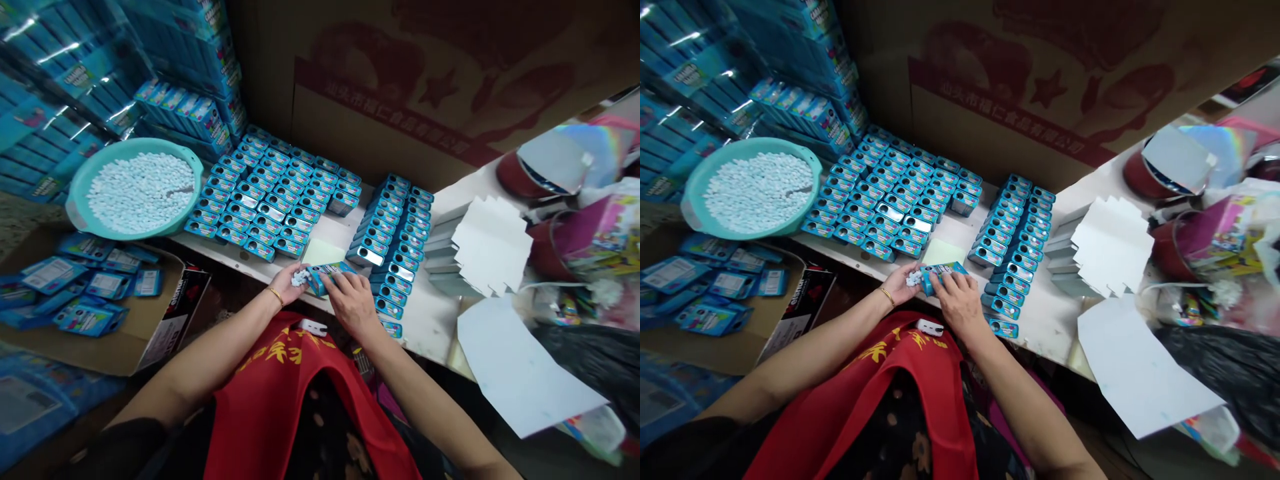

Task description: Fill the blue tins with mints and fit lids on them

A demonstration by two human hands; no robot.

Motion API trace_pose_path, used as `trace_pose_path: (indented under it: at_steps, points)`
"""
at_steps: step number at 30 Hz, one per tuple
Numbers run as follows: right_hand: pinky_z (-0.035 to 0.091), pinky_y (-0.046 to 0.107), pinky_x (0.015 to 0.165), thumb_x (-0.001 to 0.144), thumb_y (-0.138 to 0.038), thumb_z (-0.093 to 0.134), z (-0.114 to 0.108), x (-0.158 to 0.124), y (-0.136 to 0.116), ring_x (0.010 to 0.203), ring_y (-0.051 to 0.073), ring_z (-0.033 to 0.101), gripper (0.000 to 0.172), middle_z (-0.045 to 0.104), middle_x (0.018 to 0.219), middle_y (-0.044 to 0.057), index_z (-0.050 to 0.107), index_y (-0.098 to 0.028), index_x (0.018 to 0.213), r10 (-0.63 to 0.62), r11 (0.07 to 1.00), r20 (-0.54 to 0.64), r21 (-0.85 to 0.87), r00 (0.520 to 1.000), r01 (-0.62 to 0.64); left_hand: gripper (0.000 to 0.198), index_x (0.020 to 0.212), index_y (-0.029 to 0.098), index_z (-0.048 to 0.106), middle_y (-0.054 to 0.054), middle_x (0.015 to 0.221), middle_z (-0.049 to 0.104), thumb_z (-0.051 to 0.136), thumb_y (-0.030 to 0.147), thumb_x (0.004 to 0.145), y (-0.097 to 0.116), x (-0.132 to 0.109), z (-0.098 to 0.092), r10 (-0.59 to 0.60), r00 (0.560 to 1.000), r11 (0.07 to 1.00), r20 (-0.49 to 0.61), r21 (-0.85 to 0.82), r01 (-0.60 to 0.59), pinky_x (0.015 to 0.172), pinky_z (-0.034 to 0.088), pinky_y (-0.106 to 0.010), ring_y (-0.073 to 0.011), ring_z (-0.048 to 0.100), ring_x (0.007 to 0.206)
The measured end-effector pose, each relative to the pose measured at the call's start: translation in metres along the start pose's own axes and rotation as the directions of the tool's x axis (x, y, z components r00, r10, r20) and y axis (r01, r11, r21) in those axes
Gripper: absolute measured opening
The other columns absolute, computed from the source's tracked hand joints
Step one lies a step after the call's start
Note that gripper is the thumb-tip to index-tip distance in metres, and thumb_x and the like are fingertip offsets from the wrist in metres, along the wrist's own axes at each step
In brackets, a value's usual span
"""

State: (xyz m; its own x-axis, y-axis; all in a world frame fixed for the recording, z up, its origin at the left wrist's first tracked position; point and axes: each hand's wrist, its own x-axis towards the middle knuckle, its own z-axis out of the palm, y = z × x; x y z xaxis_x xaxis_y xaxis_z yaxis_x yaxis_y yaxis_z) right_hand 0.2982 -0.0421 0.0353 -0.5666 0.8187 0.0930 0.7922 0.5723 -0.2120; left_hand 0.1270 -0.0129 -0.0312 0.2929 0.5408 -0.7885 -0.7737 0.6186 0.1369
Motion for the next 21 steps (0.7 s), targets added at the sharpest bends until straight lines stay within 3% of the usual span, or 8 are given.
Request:
trace_pose_path:
  at_steps: [5,8,10,12,16,18,21]
  points:
    - [0.033,0.04,0.08,0.082,-0.021,0.043,0.003,-0.002,0.005,0.098,0.025,0.043,0.044,0.054,0.108,0.008,0.039,-0.025,0.126,0.059,0.998,-0.032,0.038,0.998,-0.058,0.02,0.07,0.008,0.058,-0.008,0.061,0.06,0.044,0.018,0.081,0.0,0.0,0.001,0.001,1.0,1.0,-0.031,-0.016,-0.002,0.054,0.049,-0.026,-0.0147,0.058,0.057]
    - [0.034,0.04,0.084,0.08,-0.019,0.045,0.009,-0.004,0.01,0.1,0.024,0.042,0.043,0.052,0.11,0.008,0.042,-0.023,0.122,0.115,0.977,-0.07,0.188,0.991,-0.1,0.017,0.07,0.009,0.057,-0.007,0.061,0.06,0.046,0.017,0.08,0.001,0.001,-0.001,0.006,1.0,1.0,-0.017,-0.024,-0.006,0.055,0.05,-0.027,-0.0143,0.058,0.057]
    - [0.037,0.038,0.084,0.077,-0.019,0.046,0.02,-0.003,0.017,0.098,0.022,0.045,0.038,0.053,0.105,0.008,0.045,-0.021,0.116,0.226,0.916,-0.114,0.364,0.967,-0.172,0.016,0.071,0.009,0.057,-0.008,0.062,0.06,0.046,0.016,0.08,0.004,0.001,-0.005,0.009,1.0,0.999,-0.019,-0.04,-0.01,0.056,0.05,-0.026,-0.0143,0.059,0.059]
    - [0.041,0.036,0.081,0.076,-0.02,0.047,0.039,0.0,0.026,0.092,0.02,0.048,0.033,0.053,0.099,0.006,0.047,-0.02,0.109,0.366,0.797,-0.127,0.554,0.922,-0.24,0.015,0.072,0.009,0.057,-0.009,0.065,0.06,0.046,0.016,0.08,0.009,-0.002,-0.012,0.015,0.999,0.998,-0.045,-0.056,-0.018,0.056,0.051,-0.025,-0.0148,0.06,0.063]
    - [0.045,0.031,0.074,0.075,-0.026,0.048,0.083,0.01,0.042,0.084,0.016,0.051,0.029,0.054,0.092,0.004,0.046,-0.018,0.103,0.526,0.539,-0.039,0.788,0.849,-0.298,0.013,0.075,0.009,0.057,-0.01,0.069,0.061,0.047,0.015,0.08,0.015,-0.014,-0.028,0.041,0.994,0.997,-0.102,-0.065,-0.048,0.059,0.052,-0.025,-0.0157,0.061,0.069]
    - [0.045,0.032,0.074,0.074,-0.028,0.049,0.097,0.012,0.046,0.085,0.016,0.052,0.031,0.054,0.093,0.005,0.046,-0.017,0.103,0.552,0.485,-0.009,0.816,0.834,-0.313,0.013,0.075,0.008,0.058,-0.011,0.07,0.061,0.046,0.014,0.08,0.014,-0.023,-0.037,0.043,0.993,0.996,-0.112,-0.07,-0.051,0.062,0.053,-0.027,-0.0158,0.061,0.069]
    - [0.043,0.035,0.081,0.074,-0.029,0.052,0.097,0.003,0.05,0.094,0.017,0.051,0.042,0.053,0.105,0.008,0.041,-0.018,0.113,0.522,0.514,-0.009,0.801,0.853,-0.306,0.013,0.075,0.008,0.058,-0.011,0.071,0.062,0.046,0.013,0.08,0.011,-0.035,-0.048,0.036,0.99,0.995,-0.139,-0.09,-0.049,0.066,0.053,-0.028,-0.0161,0.062,0.071]
